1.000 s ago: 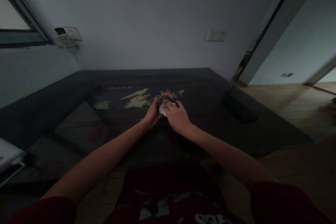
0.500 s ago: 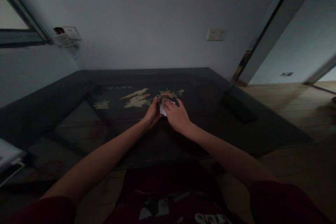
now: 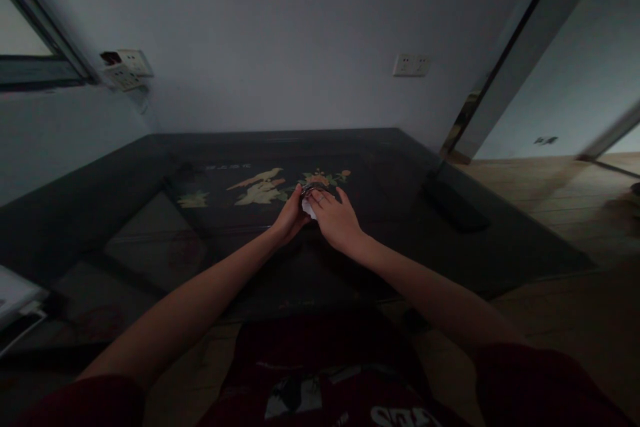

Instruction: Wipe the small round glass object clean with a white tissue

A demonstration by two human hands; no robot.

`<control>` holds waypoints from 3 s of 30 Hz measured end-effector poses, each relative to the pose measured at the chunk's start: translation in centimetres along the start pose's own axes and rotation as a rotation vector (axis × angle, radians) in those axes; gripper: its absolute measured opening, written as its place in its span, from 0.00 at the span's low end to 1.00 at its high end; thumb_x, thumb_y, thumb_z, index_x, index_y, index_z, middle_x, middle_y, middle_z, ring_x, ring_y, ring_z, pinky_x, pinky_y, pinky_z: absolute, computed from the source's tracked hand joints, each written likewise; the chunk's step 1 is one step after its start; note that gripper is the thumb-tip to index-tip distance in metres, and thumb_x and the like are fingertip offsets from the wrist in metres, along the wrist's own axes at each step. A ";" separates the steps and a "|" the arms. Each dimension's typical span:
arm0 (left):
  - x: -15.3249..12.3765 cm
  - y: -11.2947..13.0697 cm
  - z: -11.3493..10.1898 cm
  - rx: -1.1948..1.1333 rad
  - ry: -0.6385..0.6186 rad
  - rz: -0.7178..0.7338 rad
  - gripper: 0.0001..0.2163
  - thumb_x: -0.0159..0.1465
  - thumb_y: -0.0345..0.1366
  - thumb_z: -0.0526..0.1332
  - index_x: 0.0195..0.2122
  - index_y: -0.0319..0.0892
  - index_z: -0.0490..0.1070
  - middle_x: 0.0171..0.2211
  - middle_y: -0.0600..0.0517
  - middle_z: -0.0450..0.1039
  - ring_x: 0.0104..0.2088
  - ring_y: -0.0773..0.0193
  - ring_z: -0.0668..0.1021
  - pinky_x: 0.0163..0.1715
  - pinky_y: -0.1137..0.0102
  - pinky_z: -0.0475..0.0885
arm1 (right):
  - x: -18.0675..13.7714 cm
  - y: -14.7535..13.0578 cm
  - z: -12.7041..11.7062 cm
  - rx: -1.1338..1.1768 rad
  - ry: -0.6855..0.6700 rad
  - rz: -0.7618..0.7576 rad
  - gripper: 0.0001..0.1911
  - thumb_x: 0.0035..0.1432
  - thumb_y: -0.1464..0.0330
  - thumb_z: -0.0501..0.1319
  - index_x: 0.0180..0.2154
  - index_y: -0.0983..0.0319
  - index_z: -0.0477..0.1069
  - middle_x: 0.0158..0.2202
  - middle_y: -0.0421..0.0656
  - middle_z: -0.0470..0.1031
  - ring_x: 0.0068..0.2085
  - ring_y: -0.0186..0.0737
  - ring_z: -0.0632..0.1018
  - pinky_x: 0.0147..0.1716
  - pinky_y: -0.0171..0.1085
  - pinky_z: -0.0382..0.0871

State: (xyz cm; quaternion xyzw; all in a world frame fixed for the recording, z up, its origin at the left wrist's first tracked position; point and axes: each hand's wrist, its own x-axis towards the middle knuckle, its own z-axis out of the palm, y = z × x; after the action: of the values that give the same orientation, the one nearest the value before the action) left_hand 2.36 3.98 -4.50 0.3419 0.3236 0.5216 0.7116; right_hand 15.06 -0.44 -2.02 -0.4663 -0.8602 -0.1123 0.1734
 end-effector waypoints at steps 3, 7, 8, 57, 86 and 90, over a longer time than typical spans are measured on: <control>0.0 0.1 0.0 -0.016 0.011 -0.004 0.19 0.70 0.45 0.49 0.47 0.37 0.73 0.40 0.44 0.79 0.37 0.61 0.80 0.33 0.72 0.74 | -0.1 0.0 -0.1 -0.031 -0.034 0.009 0.22 0.65 0.76 0.44 0.57 0.68 0.66 0.61 0.54 0.65 0.59 0.48 0.67 0.61 0.54 0.49; 0.3 0.0 -0.4 -0.012 -0.010 0.021 0.21 0.70 0.45 0.47 0.47 0.36 0.73 0.39 0.44 0.79 0.37 0.62 0.80 0.34 0.72 0.75 | -0.3 0.0 0.0 0.036 -0.086 -0.038 0.21 0.65 0.76 0.46 0.56 0.66 0.66 0.59 0.52 0.68 0.57 0.46 0.69 0.57 0.50 0.56; 0.4 0.0 -0.5 -0.010 -0.014 0.026 0.21 0.70 0.45 0.47 0.47 0.36 0.73 0.39 0.44 0.79 0.37 0.62 0.80 0.35 0.72 0.75 | -0.3 0.0 0.1 0.062 -0.088 -0.050 0.21 0.65 0.76 0.46 0.56 0.65 0.66 0.59 0.50 0.67 0.58 0.46 0.69 0.57 0.49 0.57; -0.1 0.1 0.0 0.026 -0.012 -0.002 0.19 0.70 0.45 0.49 0.45 0.39 0.74 0.41 0.46 0.79 0.37 0.63 0.80 0.36 0.72 0.74 | 0.1 -0.8 -0.1 -0.008 0.007 0.025 0.23 0.66 0.76 0.42 0.57 0.68 0.64 0.60 0.54 0.66 0.59 0.49 0.66 0.61 0.57 0.46; 0.0 0.1 0.0 0.025 -0.001 0.001 0.20 0.70 0.44 0.48 0.45 0.37 0.74 0.40 0.44 0.79 0.35 0.63 0.80 0.31 0.73 0.74 | 0.1 -0.6 -0.1 -0.059 -0.076 0.048 0.22 0.65 0.78 0.42 0.54 0.71 0.66 0.57 0.58 0.68 0.53 0.51 0.70 0.51 0.52 0.55; 0.1 0.1 -0.1 0.003 -0.017 -0.018 0.21 0.70 0.45 0.48 0.47 0.36 0.74 0.39 0.43 0.79 0.36 0.61 0.80 0.36 0.71 0.74 | -0.2 -0.6 -0.3 0.066 -0.119 0.010 0.20 0.65 0.77 0.44 0.53 0.68 0.67 0.57 0.55 0.69 0.53 0.48 0.71 0.48 0.49 0.57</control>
State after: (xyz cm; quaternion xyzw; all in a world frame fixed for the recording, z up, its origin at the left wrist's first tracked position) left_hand 2.22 4.14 -4.50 0.3444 0.3216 0.5115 0.7185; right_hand 14.67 -1.00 -1.83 -0.4706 -0.8698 -0.0551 0.1378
